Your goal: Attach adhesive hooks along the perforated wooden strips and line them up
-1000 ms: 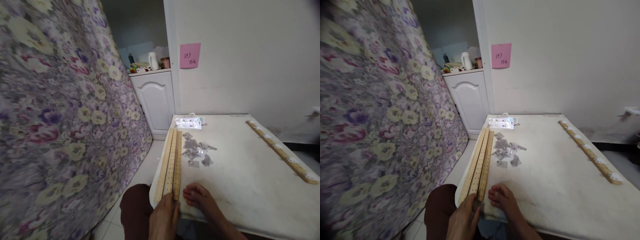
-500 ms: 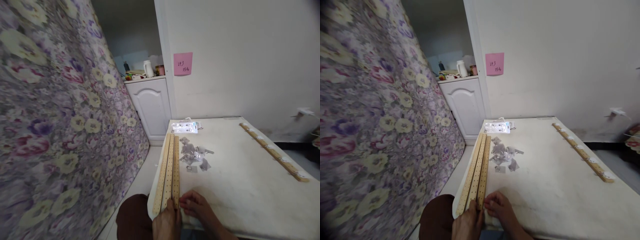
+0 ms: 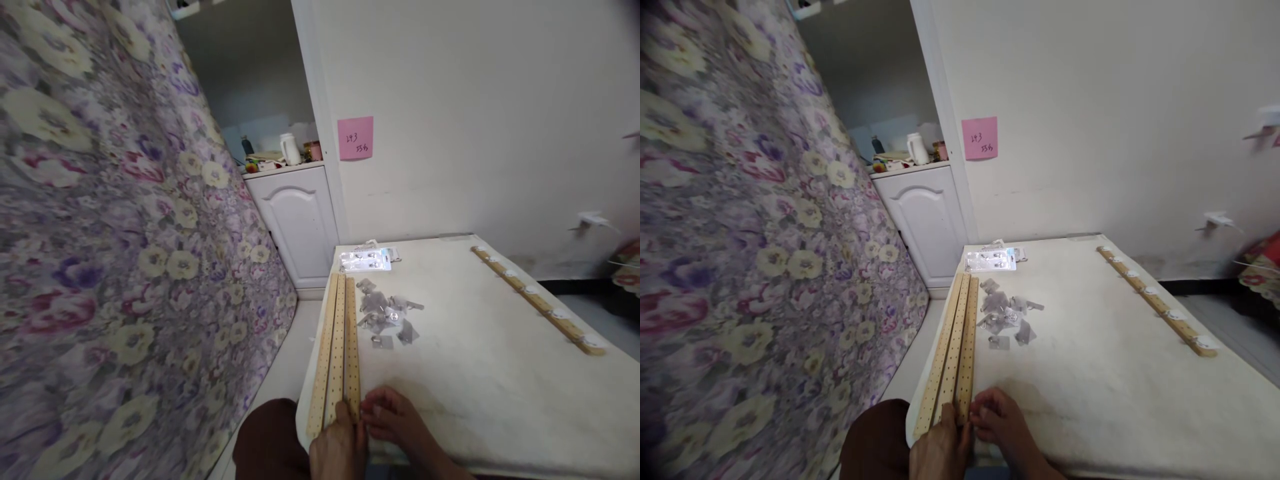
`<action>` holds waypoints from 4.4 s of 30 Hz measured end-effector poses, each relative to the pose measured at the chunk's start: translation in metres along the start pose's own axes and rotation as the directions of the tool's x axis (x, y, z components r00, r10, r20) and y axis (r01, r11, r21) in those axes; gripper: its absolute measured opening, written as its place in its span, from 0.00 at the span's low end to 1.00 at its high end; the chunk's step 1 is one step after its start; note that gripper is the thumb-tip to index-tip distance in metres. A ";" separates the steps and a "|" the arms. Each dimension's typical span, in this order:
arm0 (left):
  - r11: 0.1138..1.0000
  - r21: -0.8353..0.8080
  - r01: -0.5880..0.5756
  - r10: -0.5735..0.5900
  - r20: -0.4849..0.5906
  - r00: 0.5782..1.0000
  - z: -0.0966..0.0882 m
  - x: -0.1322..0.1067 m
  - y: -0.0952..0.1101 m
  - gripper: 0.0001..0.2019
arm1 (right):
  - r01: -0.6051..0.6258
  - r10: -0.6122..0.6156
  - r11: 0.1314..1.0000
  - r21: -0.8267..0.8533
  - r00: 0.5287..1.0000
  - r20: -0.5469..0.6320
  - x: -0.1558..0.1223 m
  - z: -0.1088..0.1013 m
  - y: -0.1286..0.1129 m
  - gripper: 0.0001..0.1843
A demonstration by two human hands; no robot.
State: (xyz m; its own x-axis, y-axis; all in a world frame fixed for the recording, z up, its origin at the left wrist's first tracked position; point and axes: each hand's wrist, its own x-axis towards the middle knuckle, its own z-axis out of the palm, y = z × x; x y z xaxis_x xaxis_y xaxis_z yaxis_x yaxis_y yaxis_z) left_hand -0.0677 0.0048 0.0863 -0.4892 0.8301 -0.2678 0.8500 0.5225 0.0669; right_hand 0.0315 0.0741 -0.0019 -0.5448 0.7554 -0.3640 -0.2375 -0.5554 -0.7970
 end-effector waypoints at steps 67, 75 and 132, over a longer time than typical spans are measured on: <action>0.908 -0.150 -0.391 0.353 -0.229 0.907 0.058 0.083 0.030 0.27 | 0.085 -0.323 -0.272 -0.958 0.930 0.174 0.066 -0.038 -0.121 0.08; 0.908 -0.165 -0.385 0.352 -0.197 0.915 0.051 0.081 0.032 0.30 | 0.088 -0.280 -0.258 -0.962 0.946 0.162 0.077 -0.029 -0.131 0.10; 0.890 -0.261 -0.373 0.336 -0.178 0.925 -0.002 0.098 0.020 0.13 | 0.226 -0.503 0.130 -0.965 0.854 0.132 0.024 -0.095 -0.116 0.12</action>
State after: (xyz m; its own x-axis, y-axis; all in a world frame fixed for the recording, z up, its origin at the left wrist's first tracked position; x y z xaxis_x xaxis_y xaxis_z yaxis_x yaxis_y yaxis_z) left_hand -0.0990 0.0968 0.0639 -0.2021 0.9779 -0.0545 0.8882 0.2064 0.4104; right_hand 0.1219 0.1896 0.0362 -0.4521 0.8785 0.1541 0.6221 0.4344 -0.6513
